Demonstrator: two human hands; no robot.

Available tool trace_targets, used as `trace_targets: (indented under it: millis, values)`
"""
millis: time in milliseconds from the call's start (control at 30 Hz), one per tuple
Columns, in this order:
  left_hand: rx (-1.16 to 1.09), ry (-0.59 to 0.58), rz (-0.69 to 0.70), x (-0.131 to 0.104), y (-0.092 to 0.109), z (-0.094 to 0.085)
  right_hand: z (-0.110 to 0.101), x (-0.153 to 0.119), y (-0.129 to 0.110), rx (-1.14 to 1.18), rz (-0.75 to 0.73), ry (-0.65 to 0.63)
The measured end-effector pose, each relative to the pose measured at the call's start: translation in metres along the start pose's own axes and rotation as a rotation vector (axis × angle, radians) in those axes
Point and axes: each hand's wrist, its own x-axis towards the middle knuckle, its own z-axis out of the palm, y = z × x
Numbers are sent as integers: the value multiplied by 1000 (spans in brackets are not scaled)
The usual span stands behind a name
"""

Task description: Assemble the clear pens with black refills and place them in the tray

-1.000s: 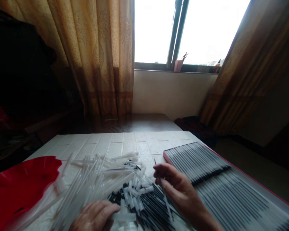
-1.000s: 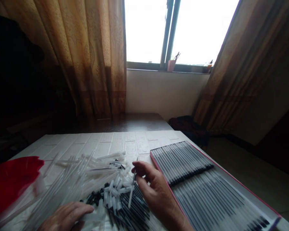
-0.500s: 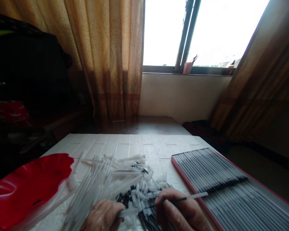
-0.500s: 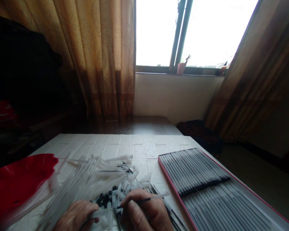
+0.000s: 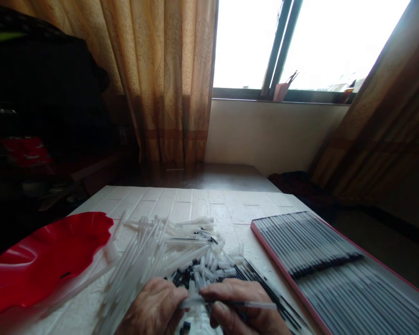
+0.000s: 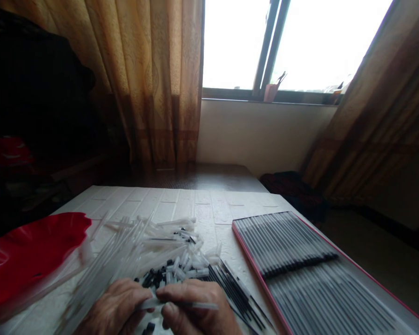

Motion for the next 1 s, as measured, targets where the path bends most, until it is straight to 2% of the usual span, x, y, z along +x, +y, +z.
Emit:
trace_targets:
  millis: [167,233,300,367,433,567,633,733,867,1000]
  values:
    - [-134,38,-55,-4,-3,2,-14,3,-16,-96,186,-106]
    - [-185,-16,-141,-4,-3,-2,-22,7,-22,-217,196,-64]
    - [-232,37,-159,-4,-3,-7,-28,11,-25,-317,200,-13]
    - [-248,57,-184,-6,-3,-9,-33,12,-27,-371,227,-37]
    - [-230,70,-248,-11,-3,-8,-37,12,-31,-421,283,-170]
    - [-165,144,-337,-20,-7,-6,-36,9,-38,-557,373,-544]
    - [-140,140,-325,-20,-9,-8,-28,8,-37,-601,325,-592]
    - [-152,126,-305,-13,-11,-12,-9,7,-27,-695,157,-479]
    - [-239,92,-306,-7,-10,-13,17,3,-7,-943,-91,-347]
    - [-279,41,-262,-7,-7,-10,35,-4,13,-1061,-242,-240]
